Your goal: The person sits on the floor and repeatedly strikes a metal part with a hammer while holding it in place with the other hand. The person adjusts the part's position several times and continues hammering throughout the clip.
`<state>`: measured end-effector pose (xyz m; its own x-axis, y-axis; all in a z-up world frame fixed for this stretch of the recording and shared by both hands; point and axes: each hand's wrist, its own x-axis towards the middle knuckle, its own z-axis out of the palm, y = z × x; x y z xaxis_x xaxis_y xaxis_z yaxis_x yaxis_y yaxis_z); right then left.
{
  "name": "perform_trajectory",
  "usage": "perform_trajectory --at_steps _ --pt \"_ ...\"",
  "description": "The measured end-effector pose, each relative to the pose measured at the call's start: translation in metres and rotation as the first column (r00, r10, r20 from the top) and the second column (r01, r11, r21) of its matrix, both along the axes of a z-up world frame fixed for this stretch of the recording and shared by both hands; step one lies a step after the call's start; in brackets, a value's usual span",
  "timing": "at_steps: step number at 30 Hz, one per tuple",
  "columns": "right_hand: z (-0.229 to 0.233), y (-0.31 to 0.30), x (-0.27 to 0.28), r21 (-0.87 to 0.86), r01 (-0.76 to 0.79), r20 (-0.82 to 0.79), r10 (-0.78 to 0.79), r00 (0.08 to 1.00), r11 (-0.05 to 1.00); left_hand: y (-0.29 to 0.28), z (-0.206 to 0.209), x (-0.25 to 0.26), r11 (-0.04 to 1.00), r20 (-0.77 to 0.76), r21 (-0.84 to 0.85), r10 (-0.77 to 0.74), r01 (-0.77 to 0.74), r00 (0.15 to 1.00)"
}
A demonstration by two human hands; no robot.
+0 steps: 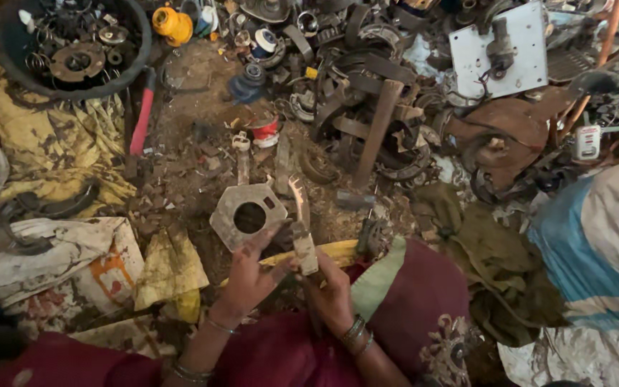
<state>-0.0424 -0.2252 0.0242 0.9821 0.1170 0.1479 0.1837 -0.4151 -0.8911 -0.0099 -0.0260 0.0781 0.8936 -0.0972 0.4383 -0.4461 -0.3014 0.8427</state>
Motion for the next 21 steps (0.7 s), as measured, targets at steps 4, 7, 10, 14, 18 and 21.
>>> perform_trajectory --at_steps 4,7,10,14,18,21 --pt "0.007 0.003 0.0 -0.059 -0.021 -0.066 0.018 0.998 0.998 -0.001 0.003 -0.004 0.997 -0.227 -0.079 -0.009 -0.009 0.974" --pt "0.009 0.006 0.001 -0.049 -0.099 0.137 0.105 0.985 0.994 0.0 -0.003 -0.005 0.989 -0.24 -0.138 0.01 -0.044 0.971" --pt "0.006 0.007 0.001 -0.039 -0.085 0.082 0.088 0.993 0.996 0.001 -0.011 -0.001 0.953 -0.377 -0.295 -0.049 -0.07 0.925" --pt "-0.004 0.006 -0.001 -0.041 -0.024 -0.1 0.019 0.995 0.999 0.012 -0.012 0.01 0.962 -0.71 -0.218 -0.041 -0.163 0.703" --pt "-0.018 0.001 0.0 -0.052 -0.063 0.0 0.063 0.998 0.997 0.023 0.001 0.012 0.993 -0.295 0.071 0.11 -0.093 0.949" --pt "-0.023 -0.001 0.002 -0.055 -0.085 -0.075 0.081 0.994 0.995 0.023 0.007 0.01 0.812 0.325 0.571 -0.094 -0.117 0.941"
